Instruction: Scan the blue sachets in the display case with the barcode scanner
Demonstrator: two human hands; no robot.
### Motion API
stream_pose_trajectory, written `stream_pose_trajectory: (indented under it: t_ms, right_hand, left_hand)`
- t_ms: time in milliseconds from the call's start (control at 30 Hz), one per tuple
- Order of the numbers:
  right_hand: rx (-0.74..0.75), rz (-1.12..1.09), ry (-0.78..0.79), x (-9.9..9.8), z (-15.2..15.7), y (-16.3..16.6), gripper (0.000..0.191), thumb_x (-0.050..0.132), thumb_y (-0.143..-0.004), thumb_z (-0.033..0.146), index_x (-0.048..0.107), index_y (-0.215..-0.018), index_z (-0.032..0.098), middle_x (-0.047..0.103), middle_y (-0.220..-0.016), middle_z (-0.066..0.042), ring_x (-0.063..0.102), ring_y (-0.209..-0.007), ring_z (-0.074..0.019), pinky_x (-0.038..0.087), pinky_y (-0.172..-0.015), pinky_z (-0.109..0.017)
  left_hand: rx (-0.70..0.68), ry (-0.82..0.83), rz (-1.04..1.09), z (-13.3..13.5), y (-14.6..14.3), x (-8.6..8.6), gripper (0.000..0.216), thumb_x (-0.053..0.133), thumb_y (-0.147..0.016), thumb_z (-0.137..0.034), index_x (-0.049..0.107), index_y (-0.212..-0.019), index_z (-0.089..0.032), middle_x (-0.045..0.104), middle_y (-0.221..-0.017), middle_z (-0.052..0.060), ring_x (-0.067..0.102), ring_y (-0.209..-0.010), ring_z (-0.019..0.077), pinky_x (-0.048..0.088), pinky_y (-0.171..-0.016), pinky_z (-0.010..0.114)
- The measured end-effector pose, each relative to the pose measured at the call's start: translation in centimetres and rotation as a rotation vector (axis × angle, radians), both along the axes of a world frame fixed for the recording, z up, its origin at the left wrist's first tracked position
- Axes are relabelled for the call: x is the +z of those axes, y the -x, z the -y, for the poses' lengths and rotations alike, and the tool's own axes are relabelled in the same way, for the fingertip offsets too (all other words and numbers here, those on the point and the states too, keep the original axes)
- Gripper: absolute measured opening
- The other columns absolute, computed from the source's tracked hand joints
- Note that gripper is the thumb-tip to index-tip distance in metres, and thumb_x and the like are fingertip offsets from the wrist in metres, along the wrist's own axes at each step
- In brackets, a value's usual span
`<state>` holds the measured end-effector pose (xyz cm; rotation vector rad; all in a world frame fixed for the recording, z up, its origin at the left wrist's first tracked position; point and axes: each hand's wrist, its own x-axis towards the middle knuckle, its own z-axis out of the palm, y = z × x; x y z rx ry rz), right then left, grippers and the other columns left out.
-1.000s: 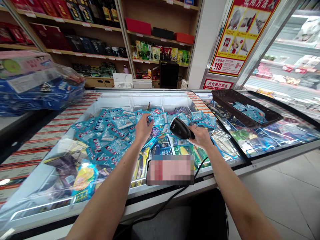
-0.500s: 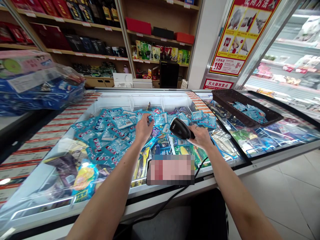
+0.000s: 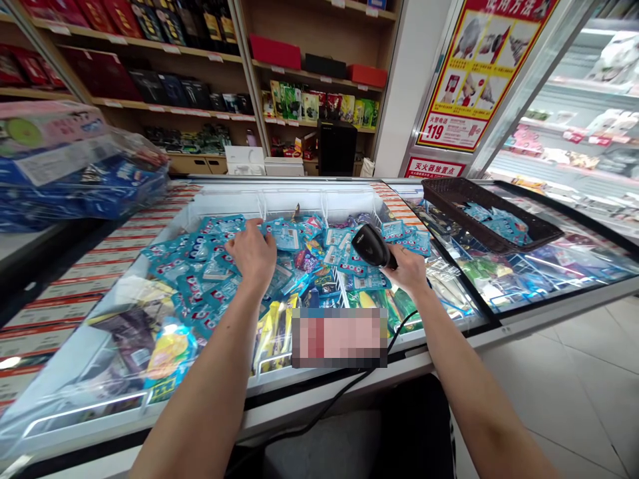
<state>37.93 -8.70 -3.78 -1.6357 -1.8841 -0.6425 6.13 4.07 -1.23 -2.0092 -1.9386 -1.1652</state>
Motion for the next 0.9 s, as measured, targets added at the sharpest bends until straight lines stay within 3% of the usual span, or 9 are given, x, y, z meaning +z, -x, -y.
stream_pose_trajectory:
  t_ms: [133,300,400,667,900]
  right_hand:
    - [-0.03,-0.012,-0.029,-0.2,-0.1,-0.3,0.038,0.052,-0.083,0.047,0.061,-0.107,0.018,0.067,-0.085,-0.004,0.06,-0.071,-0.0167,0.037,-0.06,-0.026]
    - [-0.043,-0.014,-0.049,-0.3,-0.3,-0.4,0.038,0.052,-0.083,0.047,0.062,-0.105,0.018,0.067,-0.082,-0.004,0.061,-0.07,-0.0171,0.037,-0.059,-0.026]
    - [-0.07,-0.028,-0.06,-0.3,-0.2,-0.4,0.037,0.052,-0.083,0.047,0.062,-0.104,0.018,0.067,-0.082,-0.005,0.062,-0.072,-0.018,0.036,-0.058,-0.026]
    - [-0.119,-0.064,-0.054,-0.4,-0.2,-0.7,0.037,0.06,-0.076,0.043,0.061,-0.105,0.019,0.068,-0.086,-0.005,0.062,-0.074,-0.0199,0.037,-0.058,-0.026]
    - [-0.189,-0.122,-0.072,-0.5,-0.3,-0.9,0.036,0.059,-0.076,0.039,0.06,-0.106,0.019,0.068,-0.088,-0.007,0.062,-0.076,-0.0218,0.038,-0.059,-0.027]
  left_hand:
    - [0.007,-0.047,-0.158,0.8,-0.2,0.3,0.036,0.041,-0.086,-0.028,0.053,-0.118,-0.019,0.056,-0.119,0.016,0.046,-0.113,0.0356,0.032,-0.092,0.052]
    - [-0.385,-0.024,-0.395,1.7,-2.3,0.4,0.03,0.041,-0.088,-0.034,0.059,-0.111,-0.025,0.057,-0.121,0.009,0.047,-0.112,0.0296,0.032,-0.093,0.046]
    - [-0.461,0.02,-0.493,1.7,-2.9,-0.3,0.024,0.046,-0.086,-0.034,0.064,-0.099,-0.025,0.061,-0.11,0.008,0.049,-0.107,0.0292,0.033,-0.091,0.046]
    - [-0.403,-0.033,-0.423,1.2,-2.5,-1.1,0.033,0.037,-0.086,-0.014,0.065,-0.101,-0.022,0.06,-0.112,0.011,0.051,-0.107,0.028,0.033,-0.093,0.046]
    - [-0.643,0.064,-0.226,2.2,-6.1,-0.7,0.037,0.038,-0.09,-0.044,0.064,-0.101,-0.02,0.065,-0.102,0.008,0.058,-0.096,0.0229,0.041,-0.085,0.036]
